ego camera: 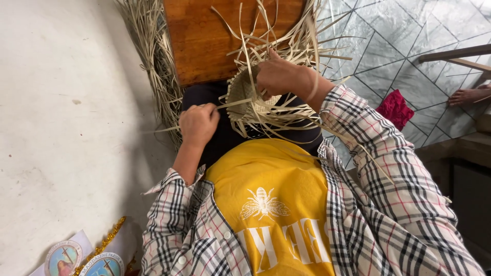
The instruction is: Weaving dried plant fibers to create a circular object, likely a hat or basket
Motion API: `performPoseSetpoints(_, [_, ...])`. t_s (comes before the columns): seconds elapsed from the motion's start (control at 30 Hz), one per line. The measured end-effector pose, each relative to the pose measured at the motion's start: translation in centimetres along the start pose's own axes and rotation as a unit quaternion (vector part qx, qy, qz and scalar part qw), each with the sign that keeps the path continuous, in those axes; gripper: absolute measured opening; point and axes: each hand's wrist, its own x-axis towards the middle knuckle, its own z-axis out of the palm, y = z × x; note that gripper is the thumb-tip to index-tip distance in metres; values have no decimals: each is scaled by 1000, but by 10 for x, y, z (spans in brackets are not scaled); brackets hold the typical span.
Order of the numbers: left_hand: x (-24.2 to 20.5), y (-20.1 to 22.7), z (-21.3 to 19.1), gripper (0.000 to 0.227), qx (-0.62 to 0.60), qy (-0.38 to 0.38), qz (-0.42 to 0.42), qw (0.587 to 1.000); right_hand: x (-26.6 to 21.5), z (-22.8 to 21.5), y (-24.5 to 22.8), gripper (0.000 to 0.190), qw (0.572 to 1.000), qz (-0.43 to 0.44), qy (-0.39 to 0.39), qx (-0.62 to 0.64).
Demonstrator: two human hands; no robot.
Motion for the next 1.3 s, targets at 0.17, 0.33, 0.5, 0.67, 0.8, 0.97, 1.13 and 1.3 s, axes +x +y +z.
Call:
performPoseSetpoints(0.17, [0,28,-31,17,-59,113,80,989,-3,20,14,26,996,-35,70,-34])
performPoseSetpoints(0.33, [7,74,-3,20,-151,16,172,973,-19,21,2,15,986,-46,119,-103])
performPoseSetpoints(0.5, [16,85,10,52,-335,-41,32,941,-33,74,21,70,946,5,308,-97])
performPoseSetpoints(0.67, [16,83,18,54,-461,-80,-32,883,-58,90,-14,19,857,-213,469,37])
performPoseSetpoints(0.8, [24,90,9,46,-478,-90,-64,872,-76,83,-43,19,872,-154,462,53])
performPoseSetpoints(0.97, [20,81,48,43,-489,-87,-103,862,-65,119,-27,15,829,-29,528,180])
performPoseSetpoints(1.13, [24,83,45,38,-486,-65,-100,866,-62,112,-32,20,848,35,387,360])
performPoseSetpoints(1.3, [23,98,18,34,-470,-46,-93,877,-52,95,-33,16,695,133,328,626])
